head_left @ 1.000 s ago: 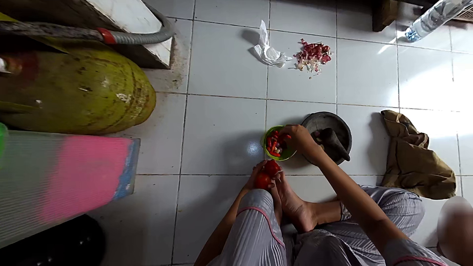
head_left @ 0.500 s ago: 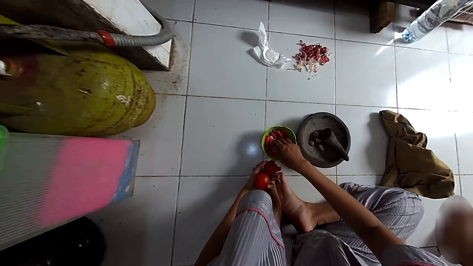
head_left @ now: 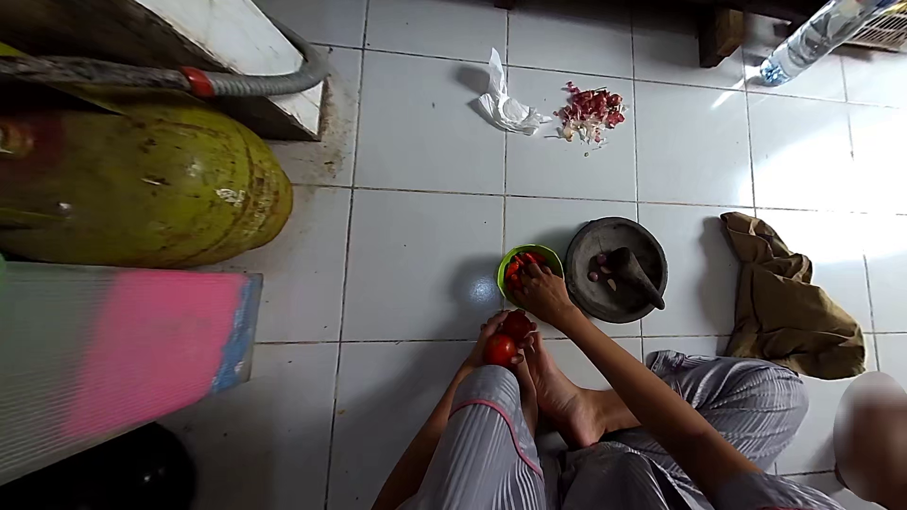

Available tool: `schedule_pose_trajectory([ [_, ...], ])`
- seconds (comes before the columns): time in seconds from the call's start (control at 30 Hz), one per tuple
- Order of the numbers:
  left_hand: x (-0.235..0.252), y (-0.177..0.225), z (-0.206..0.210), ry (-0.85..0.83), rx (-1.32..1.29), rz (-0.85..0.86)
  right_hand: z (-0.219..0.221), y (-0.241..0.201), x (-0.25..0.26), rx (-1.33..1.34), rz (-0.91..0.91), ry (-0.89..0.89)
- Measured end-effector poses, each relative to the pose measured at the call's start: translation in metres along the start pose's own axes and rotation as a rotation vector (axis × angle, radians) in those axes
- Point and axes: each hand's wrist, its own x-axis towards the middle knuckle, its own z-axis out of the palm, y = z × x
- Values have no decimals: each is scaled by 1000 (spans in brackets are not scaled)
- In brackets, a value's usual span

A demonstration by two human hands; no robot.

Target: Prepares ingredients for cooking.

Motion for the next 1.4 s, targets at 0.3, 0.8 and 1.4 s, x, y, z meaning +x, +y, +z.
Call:
schedule_pose_trajectory([
  [0.3, 3, -3, -2, 21, -14, 41, 7, 9, -6, -3, -75, 7],
  [0.8, -1, -2, 2, 42, 20, 21, -5, 12, -6, 28, -107, -131],
  [1.4, 2, -2, -5, -50, -50, -33, -21, 15, 6, 89, -124, -350],
])
